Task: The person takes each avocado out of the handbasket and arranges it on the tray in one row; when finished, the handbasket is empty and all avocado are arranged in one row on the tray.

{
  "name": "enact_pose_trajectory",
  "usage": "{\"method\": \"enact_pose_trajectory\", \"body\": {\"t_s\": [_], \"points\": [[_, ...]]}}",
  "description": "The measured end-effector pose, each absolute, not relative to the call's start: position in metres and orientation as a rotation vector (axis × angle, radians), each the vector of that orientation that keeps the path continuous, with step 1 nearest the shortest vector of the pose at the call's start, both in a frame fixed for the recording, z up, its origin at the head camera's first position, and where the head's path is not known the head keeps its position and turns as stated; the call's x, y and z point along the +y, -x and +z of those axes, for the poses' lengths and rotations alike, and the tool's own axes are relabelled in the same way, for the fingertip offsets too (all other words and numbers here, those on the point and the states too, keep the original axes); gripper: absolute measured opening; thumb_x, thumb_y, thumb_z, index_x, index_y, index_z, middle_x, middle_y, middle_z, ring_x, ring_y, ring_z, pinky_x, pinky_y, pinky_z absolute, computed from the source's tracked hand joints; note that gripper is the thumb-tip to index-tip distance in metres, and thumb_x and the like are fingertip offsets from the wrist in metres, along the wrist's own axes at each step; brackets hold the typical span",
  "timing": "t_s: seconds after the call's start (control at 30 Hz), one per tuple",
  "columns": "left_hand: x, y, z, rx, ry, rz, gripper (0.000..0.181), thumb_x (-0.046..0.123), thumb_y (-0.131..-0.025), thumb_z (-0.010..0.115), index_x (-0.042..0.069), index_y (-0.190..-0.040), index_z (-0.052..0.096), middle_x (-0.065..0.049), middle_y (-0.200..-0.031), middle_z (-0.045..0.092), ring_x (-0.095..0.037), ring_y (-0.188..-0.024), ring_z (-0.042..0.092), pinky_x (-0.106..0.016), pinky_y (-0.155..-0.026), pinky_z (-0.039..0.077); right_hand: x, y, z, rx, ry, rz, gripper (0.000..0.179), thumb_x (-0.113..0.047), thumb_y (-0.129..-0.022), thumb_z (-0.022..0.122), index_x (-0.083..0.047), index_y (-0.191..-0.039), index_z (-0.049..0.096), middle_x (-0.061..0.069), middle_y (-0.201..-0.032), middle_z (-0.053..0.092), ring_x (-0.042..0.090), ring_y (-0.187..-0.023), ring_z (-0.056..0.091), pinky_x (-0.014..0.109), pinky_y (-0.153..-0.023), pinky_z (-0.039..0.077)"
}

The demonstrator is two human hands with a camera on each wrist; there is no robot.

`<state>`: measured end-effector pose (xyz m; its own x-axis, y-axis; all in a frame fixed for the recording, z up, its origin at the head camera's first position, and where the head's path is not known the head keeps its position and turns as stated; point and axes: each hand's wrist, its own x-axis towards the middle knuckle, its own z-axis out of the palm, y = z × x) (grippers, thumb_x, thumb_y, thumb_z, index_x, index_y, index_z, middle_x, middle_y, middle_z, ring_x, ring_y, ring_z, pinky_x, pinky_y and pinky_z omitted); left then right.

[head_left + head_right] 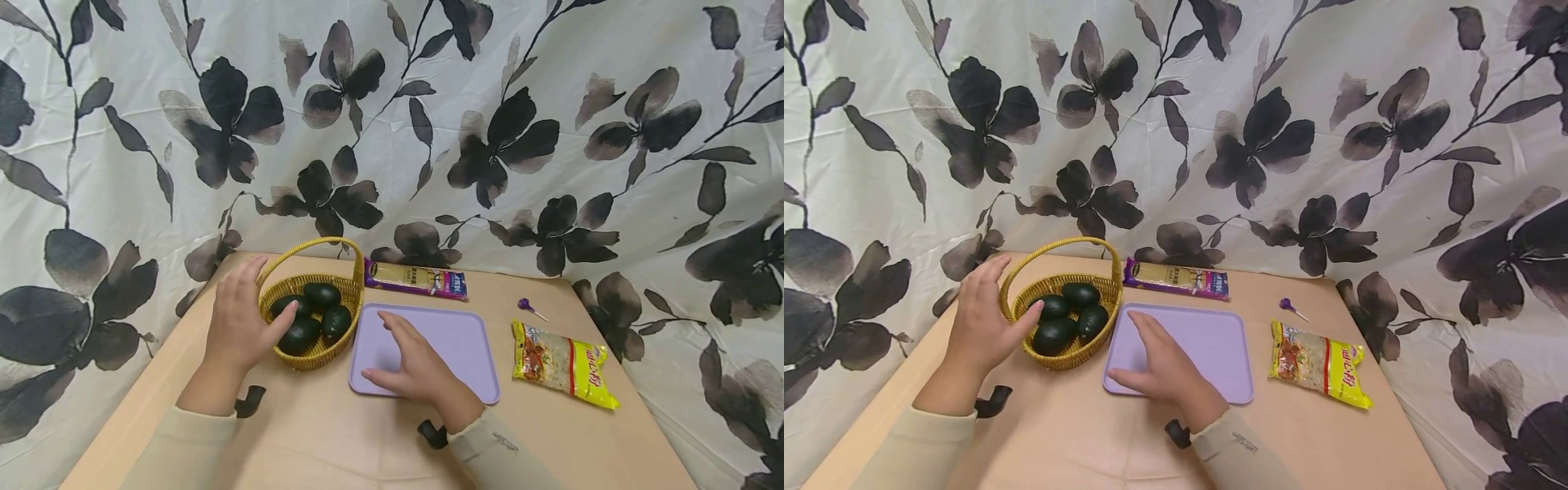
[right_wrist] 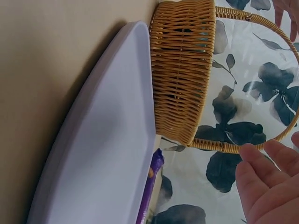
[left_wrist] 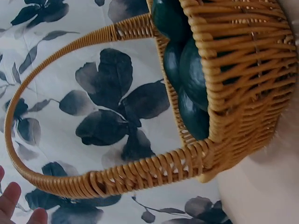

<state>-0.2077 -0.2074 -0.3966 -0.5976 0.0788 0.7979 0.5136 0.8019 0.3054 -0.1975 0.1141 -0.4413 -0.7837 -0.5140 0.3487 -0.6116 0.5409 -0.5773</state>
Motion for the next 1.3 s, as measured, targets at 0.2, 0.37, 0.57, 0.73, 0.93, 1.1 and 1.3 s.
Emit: {"method": "enact_pose_trajectory", "body": {"t_s": [0.2, 0.37, 0.57, 0.73, 0.93, 1.1, 1.3], "points": [[-0.216, 0.208, -0.402, -2.186, 0.354, -0.702, 0.086, 0.032, -0.083, 0.074, 0.007, -0.155, 0.035, -0.024, -0.145, 0.049, -0.044, -0.130, 0.045, -0.061, -0.110, 0.038, 0.107, 0.203, -0.442, -2.684, -0.900, 1.135, 0.097, -0.058, -0.085, 0.077, -0.028, -0.162, 0.026, 0.001, -0.160, 0.041, 0.018, -0.140, 0.049, 0.049, -0.116, 0.049], [-0.220, 0.207, -0.406, -2.223, 0.303, -0.726, 0.085, 0.028, -0.084, 0.075, 0.009, -0.156, 0.035, -0.022, -0.147, 0.048, -0.043, -0.134, 0.045, -0.062, -0.110, 0.041, 0.102, 0.208, -0.443, -2.713, -0.851, 1.191, 0.097, -0.059, -0.084, 0.077, -0.030, -0.162, 0.027, -0.001, -0.161, 0.041, 0.019, -0.140, 0.049, 0.052, -0.116, 0.048], [-0.224, 0.205, -0.412, -2.251, 0.253, -0.778, 0.083, 0.022, -0.085, 0.076, 0.009, -0.156, 0.036, -0.021, -0.144, 0.052, -0.041, -0.132, 0.049, -0.061, -0.106, 0.045, 0.096, 0.215, -0.450, -2.743, -0.808, 1.239, 0.098, -0.059, -0.083, 0.079, -0.029, -0.161, 0.029, -0.003, -0.161, 0.040, 0.018, -0.140, 0.050, 0.049, -0.117, 0.047], [-0.227, 0.206, -0.417, -2.250, 0.242, -0.859, 0.079, 0.017, -0.086, 0.076, 0.007, -0.154, 0.039, -0.019, -0.142, 0.054, -0.040, -0.126, 0.054, -0.060, -0.104, 0.048, 0.090, 0.221, -0.452, -2.751, -0.801, 1.282, 0.100, -0.058, -0.082, 0.081, -0.028, -0.161, 0.029, -0.002, -0.162, 0.039, 0.019, -0.140, 0.050, 0.046, -0.116, 0.048], [-0.230, 0.206, -0.426, -2.273, 0.225, -0.929, 0.076, 0.015, -0.088, 0.075, 0.008, -0.155, 0.038, -0.018, -0.141, 0.055, -0.040, -0.124, 0.058, -0.060, -0.102, 0.052, 0.082, 0.228, -0.450, -2.755, -0.779, 1.363, 0.101, -0.056, -0.080, 0.083, -0.030, -0.161, 0.029, 0.000, -0.162, 0.039, 0.025, -0.140, 0.051, 0.047, -0.117, 0.048], [-0.233, 0.205, -0.431, -2.275, 0.210, -0.970, 0.075, 0.016, -0.090, 0.074, 0.008, -0.155, 0.038, -0.017, -0.139, 0.056, -0.037, -0.123, 0.059, -0.058, -0.100, 0.054, 0.074, 0.234, -0.448, -2.762, -0.751, 1.396, 0.097, -0.055, -0.079, 0.084, -0.037, -0.159, 0.031, -0.001, -0.159, 0.044, 0.030, -0.137, 0.054, 0.053, -0.113, 0.050], [-0.236, 0.205, -0.436, -2.290, 0.194, -0.994, 0.072, 0.015, -0.091, 0.074, 0.008, -0.154, 0.039, -0.015, -0.134, 0.058, -0.032, -0.119, 0.061, -0.054, -0.098, 0.056, 0.064, 0.242, -0.449, -2.758, -0.738, 1.479, 0.097, -0.049, -0.078, 0.087, -0.035, -0.158, 0.033, 0.004, -0.160, 0.042, 0.034, -0.138, 0.053, 0.053, -0.114, 0.049]]}}
